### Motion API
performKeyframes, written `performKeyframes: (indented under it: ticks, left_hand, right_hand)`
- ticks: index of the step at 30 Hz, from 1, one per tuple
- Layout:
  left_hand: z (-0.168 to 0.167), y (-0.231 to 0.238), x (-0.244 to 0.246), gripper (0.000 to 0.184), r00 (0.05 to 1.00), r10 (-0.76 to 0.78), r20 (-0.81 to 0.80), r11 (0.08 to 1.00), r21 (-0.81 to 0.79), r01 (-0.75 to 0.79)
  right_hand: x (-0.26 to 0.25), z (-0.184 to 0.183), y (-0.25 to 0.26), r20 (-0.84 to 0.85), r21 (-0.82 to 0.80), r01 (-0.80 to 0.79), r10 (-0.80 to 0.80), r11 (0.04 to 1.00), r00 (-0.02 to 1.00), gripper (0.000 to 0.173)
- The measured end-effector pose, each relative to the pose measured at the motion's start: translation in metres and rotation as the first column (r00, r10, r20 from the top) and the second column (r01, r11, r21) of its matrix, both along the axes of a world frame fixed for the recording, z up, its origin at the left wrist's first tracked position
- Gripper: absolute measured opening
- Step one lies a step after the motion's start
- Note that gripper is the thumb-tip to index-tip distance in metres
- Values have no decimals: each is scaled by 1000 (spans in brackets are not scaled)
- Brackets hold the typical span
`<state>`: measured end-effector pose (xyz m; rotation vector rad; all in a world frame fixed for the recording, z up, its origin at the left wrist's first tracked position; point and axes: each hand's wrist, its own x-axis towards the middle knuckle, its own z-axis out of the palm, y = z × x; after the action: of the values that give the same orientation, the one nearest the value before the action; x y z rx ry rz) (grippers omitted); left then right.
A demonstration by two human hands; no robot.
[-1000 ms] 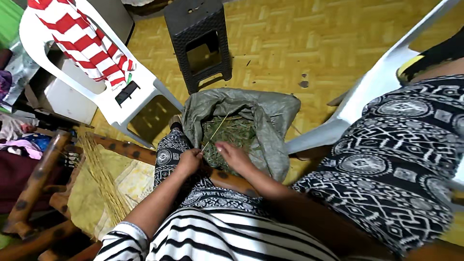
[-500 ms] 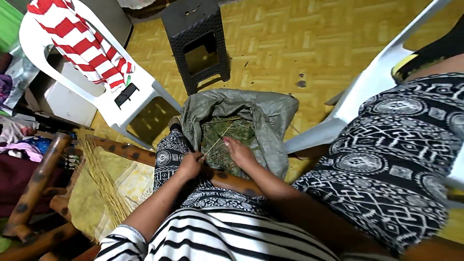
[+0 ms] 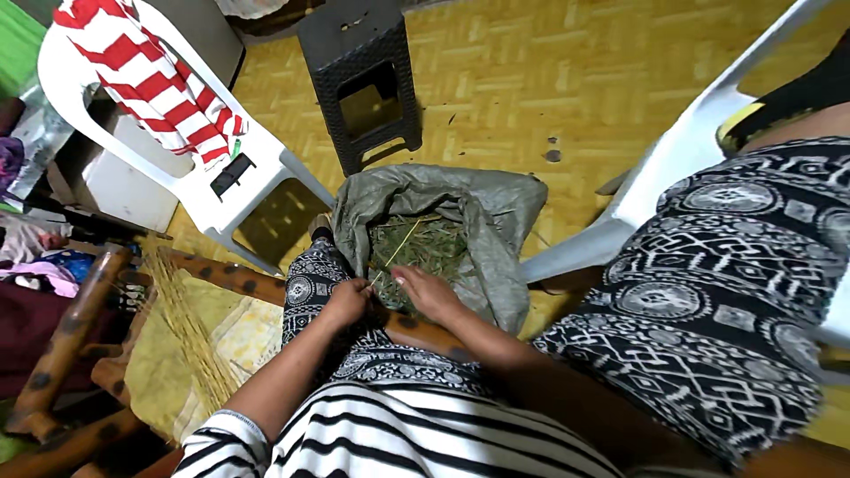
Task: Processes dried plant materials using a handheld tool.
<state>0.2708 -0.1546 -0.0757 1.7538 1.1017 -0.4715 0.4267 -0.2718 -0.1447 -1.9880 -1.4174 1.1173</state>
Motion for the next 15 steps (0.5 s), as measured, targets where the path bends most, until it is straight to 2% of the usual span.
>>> performKeyframes:
  ticks: [4,6,8,10,12,15]
  left_hand:
    - [5,-2,-5,28,999,-15,33,998,-65,17]
    - [7,-1,-10,27,999,-13,42,995,-101,17]
    - [7,3,-14,28,998,-66,13,996,-58,67]
    - [7,8,-15,32,980,-183,-78,981,51,187]
    - [8,11,-11,36,947,-272,-172,946,133,296]
    - [15,10,3,38,874,-384,-299,877,177,446]
  right_hand:
    - [16,-8,3,25,-89,142,-140,986,990,45]
    - [27,-16,3,31,-164,280,-279,946,960,47]
    - [38,-21,1,71,-213,450,-446,867,892,48]
    - [45,-20,0,90,-183,529,-522,828,848,48]
    - [40,-13,3,25,-102,483,-483,870,875,49]
    - [22,-3,8,-12,-83,200,-201,976,979,57]
